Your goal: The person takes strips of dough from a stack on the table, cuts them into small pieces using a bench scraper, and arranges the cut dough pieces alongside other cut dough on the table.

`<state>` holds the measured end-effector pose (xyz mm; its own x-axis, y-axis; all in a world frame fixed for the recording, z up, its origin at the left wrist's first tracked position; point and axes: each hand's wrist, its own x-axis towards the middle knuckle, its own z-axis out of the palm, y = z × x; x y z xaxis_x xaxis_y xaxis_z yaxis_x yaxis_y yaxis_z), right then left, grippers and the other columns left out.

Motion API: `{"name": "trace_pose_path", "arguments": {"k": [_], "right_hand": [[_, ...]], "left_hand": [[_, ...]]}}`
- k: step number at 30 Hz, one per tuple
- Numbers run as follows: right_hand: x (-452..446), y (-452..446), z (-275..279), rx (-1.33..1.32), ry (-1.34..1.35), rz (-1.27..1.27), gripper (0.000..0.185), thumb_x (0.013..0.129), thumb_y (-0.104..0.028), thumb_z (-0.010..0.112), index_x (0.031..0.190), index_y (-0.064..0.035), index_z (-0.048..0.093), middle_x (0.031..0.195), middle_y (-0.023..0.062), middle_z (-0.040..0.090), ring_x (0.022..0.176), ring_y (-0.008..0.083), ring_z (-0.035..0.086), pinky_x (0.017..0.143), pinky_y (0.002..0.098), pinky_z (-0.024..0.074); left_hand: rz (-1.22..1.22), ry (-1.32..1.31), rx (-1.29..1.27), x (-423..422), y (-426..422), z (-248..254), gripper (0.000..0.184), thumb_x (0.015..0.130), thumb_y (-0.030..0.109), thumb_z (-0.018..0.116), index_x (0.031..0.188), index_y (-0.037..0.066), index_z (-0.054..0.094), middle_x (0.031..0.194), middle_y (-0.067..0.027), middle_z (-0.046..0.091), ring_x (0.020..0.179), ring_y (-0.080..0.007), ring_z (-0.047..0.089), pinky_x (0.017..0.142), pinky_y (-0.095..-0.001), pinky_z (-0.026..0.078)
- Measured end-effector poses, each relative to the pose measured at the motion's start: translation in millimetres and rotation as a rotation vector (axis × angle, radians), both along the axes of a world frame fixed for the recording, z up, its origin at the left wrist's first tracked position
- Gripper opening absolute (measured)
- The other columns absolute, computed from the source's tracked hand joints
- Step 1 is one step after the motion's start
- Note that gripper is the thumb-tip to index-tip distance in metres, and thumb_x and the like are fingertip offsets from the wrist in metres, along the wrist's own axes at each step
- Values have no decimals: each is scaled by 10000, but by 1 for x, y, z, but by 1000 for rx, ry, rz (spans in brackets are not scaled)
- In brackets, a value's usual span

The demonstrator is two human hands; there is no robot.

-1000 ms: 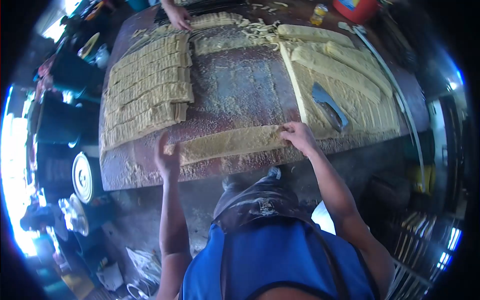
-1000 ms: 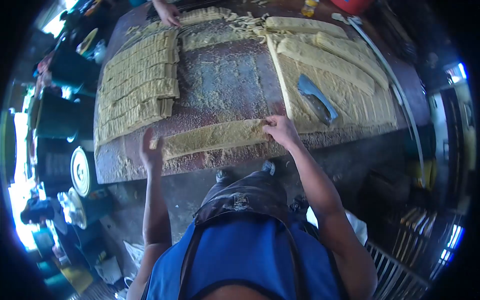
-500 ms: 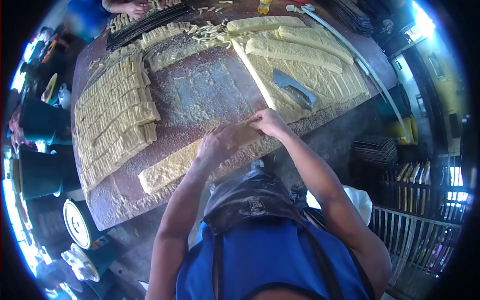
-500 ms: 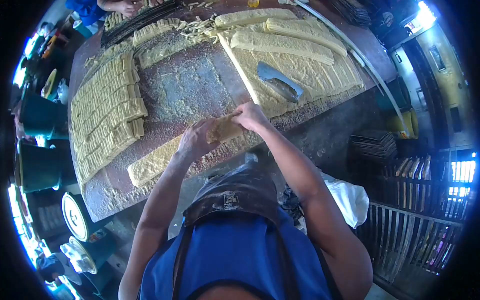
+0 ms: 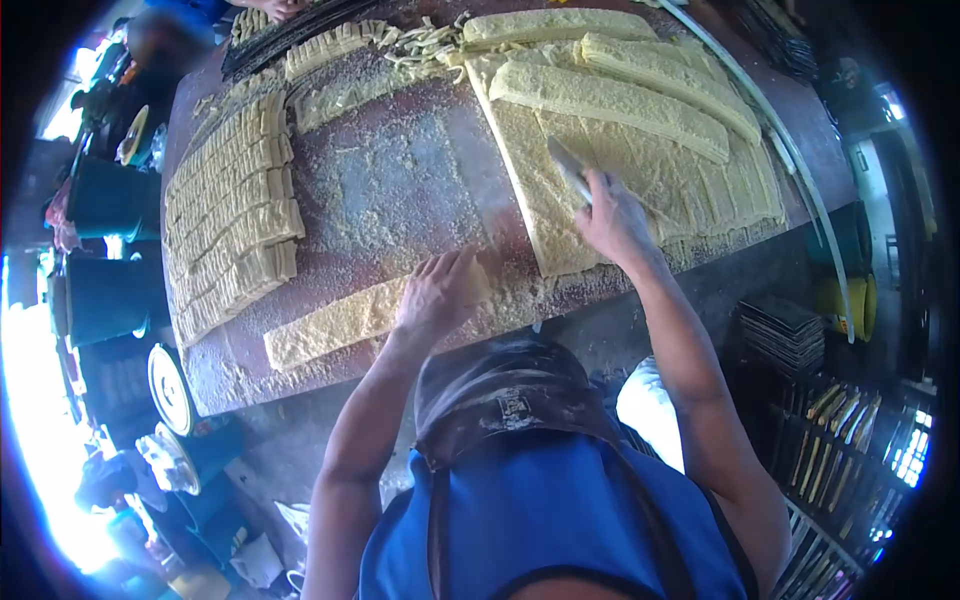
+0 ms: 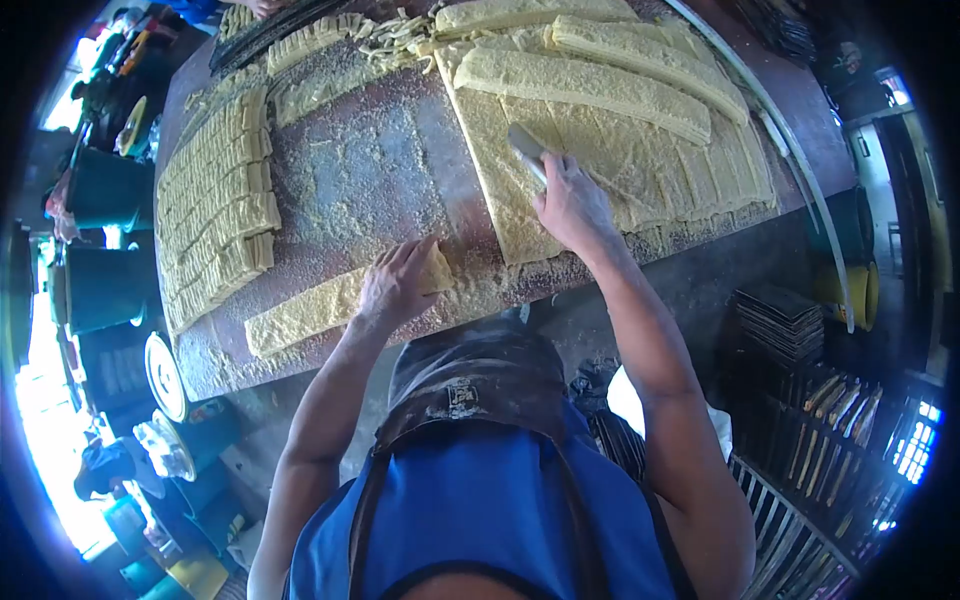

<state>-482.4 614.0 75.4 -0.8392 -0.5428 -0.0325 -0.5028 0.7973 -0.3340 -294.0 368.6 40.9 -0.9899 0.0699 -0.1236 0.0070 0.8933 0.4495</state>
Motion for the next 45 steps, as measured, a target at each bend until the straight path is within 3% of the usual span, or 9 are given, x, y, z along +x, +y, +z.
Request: {"name": "trace_pose_path", "arguments": {"k": [2, 4, 6, 11, 20, 24, 34, 40, 45], "right_hand": [[15, -15, 23, -100, 56, -50, 513, 909, -202, 682, 1318, 0, 448, 1138, 262, 619, 974, 367, 682, 856, 482, 573], [42, -33, 41, -291, -431, -134, 435, 950, -181, 625, 1277, 31, 433, 977, 255, 657, 773, 376, 704, 698, 463, 603], [76, -47, 14, -321, -286, 48, 356, 983, -164, 559, 1245, 39, 428, 888, 260, 665, 710, 425, 691, 642, 497, 589], [123, -63, -6, -170, -352, -55, 373, 965, -171, 561, 1248, 14, 403, 912, 293, 649, 773, 485, 670, 677, 565, 551], [187, -96, 52, -9, -470, -285, 512, 920, -145, 607, 1339, 32, 373, 1062, 296, 636, 929, 478, 657, 798, 564, 524], [180, -106, 76, 67, -597, -285, 486, 920, -140, 606, 1312, 38, 381, 1083, 305, 626, 950, 483, 650, 795, 562, 524], [147, -115, -24, -88, -473, -217, 309, 923, -117, 558, 1178, 10, 438, 893, 278, 671, 827, 485, 677, 727, 551, 538], [118, -46, 37, -405, -565, -276, 323, 917, -152, 629, 1133, 17, 459, 817, 280, 669, 768, 492, 671, 649, 532, 523], [85, 13, 20, -413, -209, -57, 343, 923, -192, 637, 1095, 50, 467, 791, 303, 627, 776, 519, 633, 637, 535, 502]], "left_hand": [[0, 11, 1, 0, 1, -3, 975, 675, 291, 881, 1497, 122, 384, 1342, -156, 554, 1261, -347, 537, 1082, -475, 423], [20, -32, 3, -3, 1, -5, 1002, 675, 313, 887, 1510, 129, 365, 1374, -162, 539, 1272, -355, 529, 1102, -490, 397], [14, 26, 37, -4, -1, 11, 926, 701, 308, 876, 1481, 121, 414, 1354, -155, 559, 1257, -352, 544, 1089, -484, 413], [101, 84, 221, -9, -16, 26, 384, 839, 206, 779, 1178, 55, 683, 1178, -121, 668, 1107, -322, 652, 923, -410, 540], [-9, -57, 384, -22, -30, 17, 183, 847, 132, 744, 1006, 53, 701, 1041, -115, 662, 908, -349, 688, 762, -438, 564], [-12, -73, 380, -21, -31, 13, 149, 840, 129, 741, 945, 45, 677, 1006, -125, 650, 889, -358, 681, 750, -450, 559], [28, -121, 326, -21, -33, 3, 116, 847, 99, 682, 928, 17, 668, 916, -156, 654, 860, -382, 676, 722, -446, 536], [177, -121, 478, -28, -21, 15, 194, 906, 205, 698, 1004, 38, 715, 1018, -120, 705, 833, -226, 704, 734, -364, 566], [165, -170, -83, -65, 31, -9, 288, 881, 290, 727, 1046, 54, 732, 1014, -143, 729, 879, -284, 715, 789, -397, 582]]}}
